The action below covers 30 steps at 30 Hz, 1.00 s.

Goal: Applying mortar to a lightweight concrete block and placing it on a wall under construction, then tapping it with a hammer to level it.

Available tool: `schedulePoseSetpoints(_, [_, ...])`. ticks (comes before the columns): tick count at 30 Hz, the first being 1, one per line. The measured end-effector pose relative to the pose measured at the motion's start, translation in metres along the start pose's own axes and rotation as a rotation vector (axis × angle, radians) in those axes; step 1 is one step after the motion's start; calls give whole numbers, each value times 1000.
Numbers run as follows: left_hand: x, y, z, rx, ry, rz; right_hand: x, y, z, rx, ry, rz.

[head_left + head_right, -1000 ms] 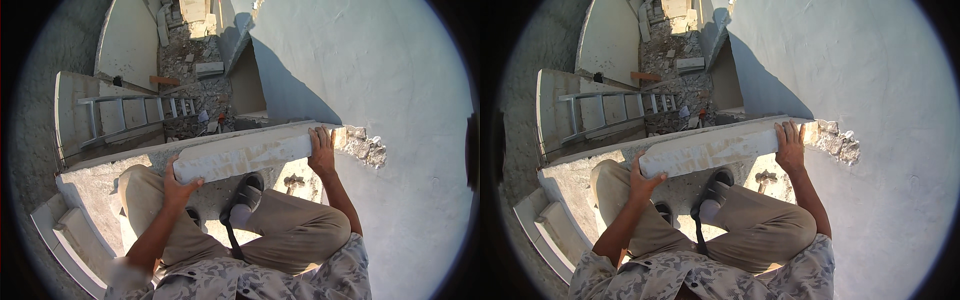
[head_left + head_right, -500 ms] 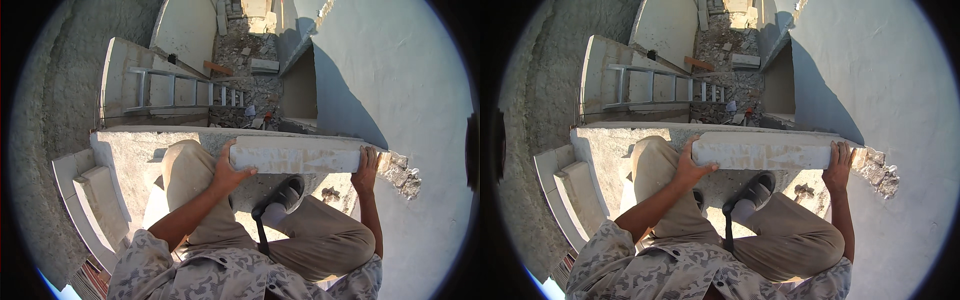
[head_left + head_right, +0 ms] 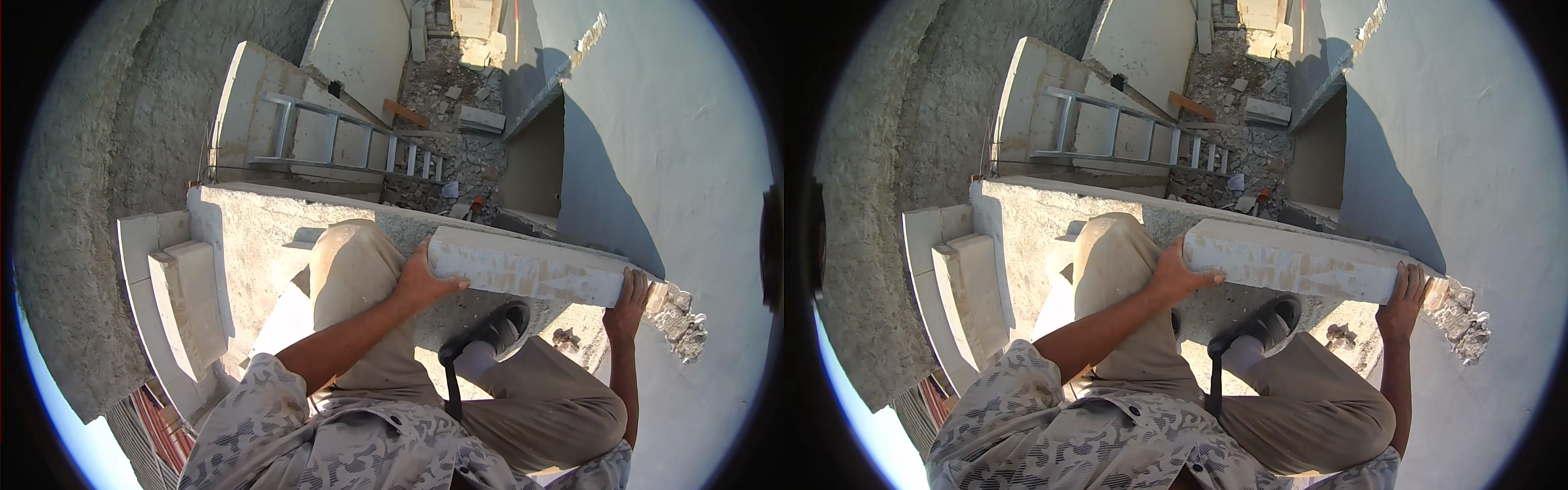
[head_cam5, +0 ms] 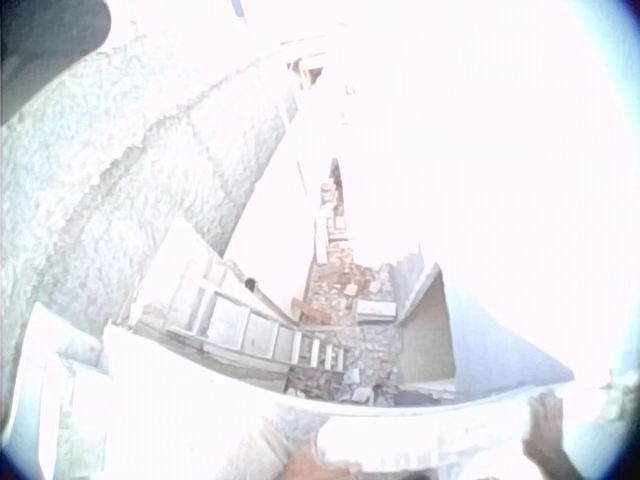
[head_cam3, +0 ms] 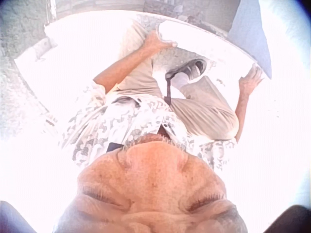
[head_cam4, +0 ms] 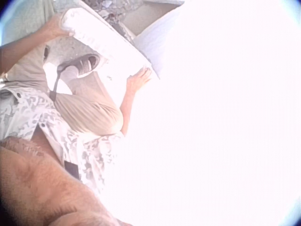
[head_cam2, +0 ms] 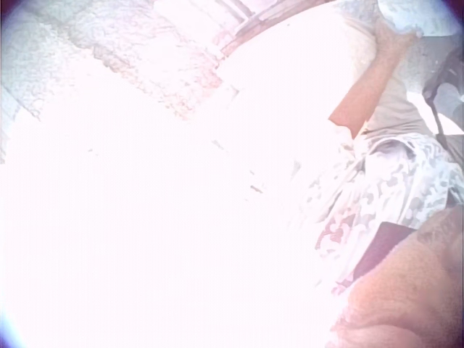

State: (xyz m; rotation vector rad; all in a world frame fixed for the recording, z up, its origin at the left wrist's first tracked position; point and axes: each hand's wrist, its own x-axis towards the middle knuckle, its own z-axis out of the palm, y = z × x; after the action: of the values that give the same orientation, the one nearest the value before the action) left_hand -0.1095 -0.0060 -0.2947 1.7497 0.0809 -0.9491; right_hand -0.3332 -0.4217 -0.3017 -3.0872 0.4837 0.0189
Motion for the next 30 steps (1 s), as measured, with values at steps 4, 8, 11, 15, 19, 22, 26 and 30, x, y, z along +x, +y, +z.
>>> schedulePoseSetpoints(4, [2, -4, 0, 106, 5, -7, -2, 2, 2, -25, -14, 0])
schedulePoseSetpoints(8, [3, -11, 1, 119, 12, 11, -1, 1, 1, -42, -26, 5])
schedulePoseSetpoints(11, [2, -8, 0, 47, -15, 11, 0, 1, 1, -37, -28, 1])
schedulePoseSetpoints(15, [3, -12, 0, 57, -11, 31, 1, 0, 2, -13, -30, 2])
schedulePoseSetpoints(19, [3, -12, 1, 44, -18, 32, 0, 1, 1, -11, -31, 7])
schedulePoseSetpoints(22, [2, -12, -2, 37, -10, 33, 1, -1, 1, -17, -39, 4])
schedulePoseSetpoints(26, [2, -3, 3, 108, -29, 13, -2, 3, 0, -29, -37, 17])
schedulePoseSetpoints(30, [-1, -2, -2, 135, -57, 1, 3, -3, -3, 6, -39, 11])
